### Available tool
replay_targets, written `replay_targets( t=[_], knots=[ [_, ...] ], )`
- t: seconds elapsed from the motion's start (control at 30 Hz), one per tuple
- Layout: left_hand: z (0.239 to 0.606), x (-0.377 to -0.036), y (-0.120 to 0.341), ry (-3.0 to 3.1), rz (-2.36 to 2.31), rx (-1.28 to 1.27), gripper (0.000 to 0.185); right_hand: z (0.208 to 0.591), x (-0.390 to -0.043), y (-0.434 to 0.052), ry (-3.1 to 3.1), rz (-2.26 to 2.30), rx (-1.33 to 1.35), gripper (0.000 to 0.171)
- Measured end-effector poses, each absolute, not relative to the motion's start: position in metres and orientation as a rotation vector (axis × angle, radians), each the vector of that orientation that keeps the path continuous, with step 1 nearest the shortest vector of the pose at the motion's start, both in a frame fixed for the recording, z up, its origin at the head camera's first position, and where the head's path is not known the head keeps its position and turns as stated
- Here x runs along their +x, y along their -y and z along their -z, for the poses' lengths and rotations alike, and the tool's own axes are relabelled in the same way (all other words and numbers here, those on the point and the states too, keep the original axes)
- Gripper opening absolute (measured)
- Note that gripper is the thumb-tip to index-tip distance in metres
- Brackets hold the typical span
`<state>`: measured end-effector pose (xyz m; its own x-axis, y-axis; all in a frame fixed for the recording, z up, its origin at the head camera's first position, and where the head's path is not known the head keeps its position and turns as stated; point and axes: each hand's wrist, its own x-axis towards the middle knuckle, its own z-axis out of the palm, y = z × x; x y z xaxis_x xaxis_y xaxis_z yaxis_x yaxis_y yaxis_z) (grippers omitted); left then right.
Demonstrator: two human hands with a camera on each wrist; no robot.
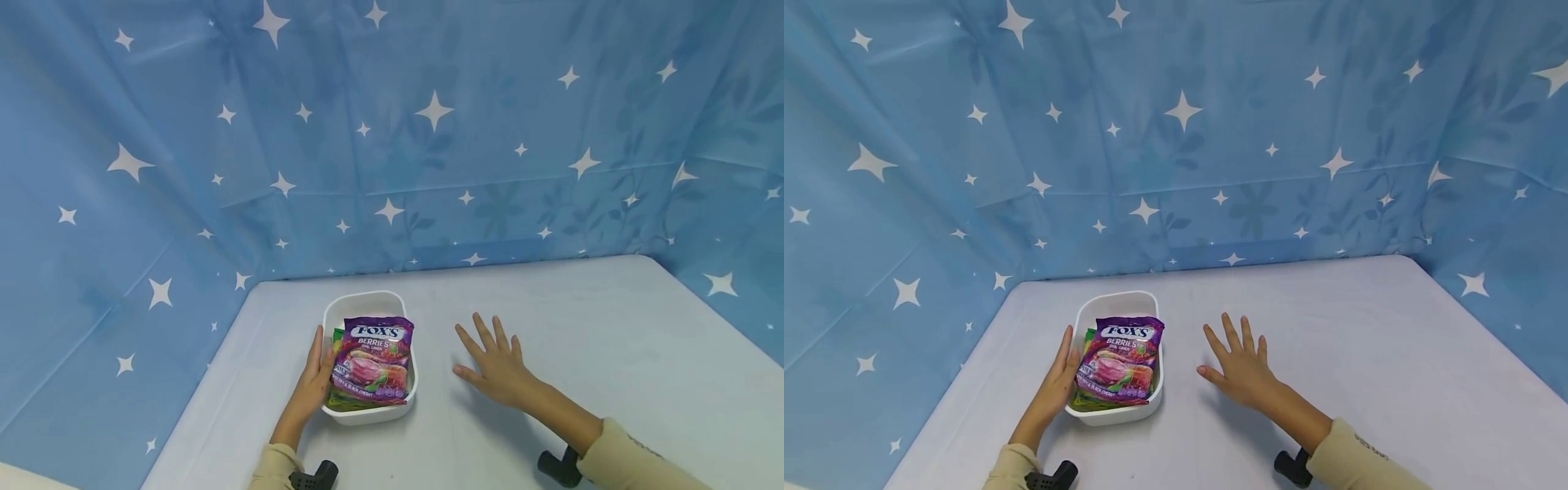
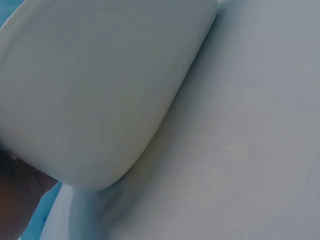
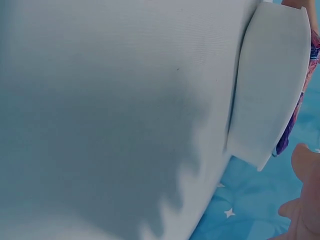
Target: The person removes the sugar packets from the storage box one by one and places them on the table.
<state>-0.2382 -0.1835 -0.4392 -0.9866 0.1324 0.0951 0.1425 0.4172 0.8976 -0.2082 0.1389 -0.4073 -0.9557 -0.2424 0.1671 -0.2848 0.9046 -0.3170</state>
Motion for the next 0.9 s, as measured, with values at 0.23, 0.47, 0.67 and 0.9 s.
replay_targets(
  t=[0.23,0.47,0.67,0.9],
  knots=[
    [0.442,-0.24,0.186,2.615,1.771,-0.163,0.056,0.403,-0.214,-0.13,2.963,-0.545,0.436,0.069],
    [0.456,-0.241,0.195,2.317,2.243,-0.22,0.056,0.407,-0.221,-0.12,3.019,-0.605,0.431,0.07],
    [0.462,-0.243,0.196,2.229,2.353,-0.314,0.056,0.408,-0.223,-0.114,3.057,-0.666,0.416,0.069],
    [0.462,-0.244,0.194,2.268,2.34,-0.272,0.055,0.41,-0.23,-0.105,3.073,-0.771,0.397,0.076]
  ],
)
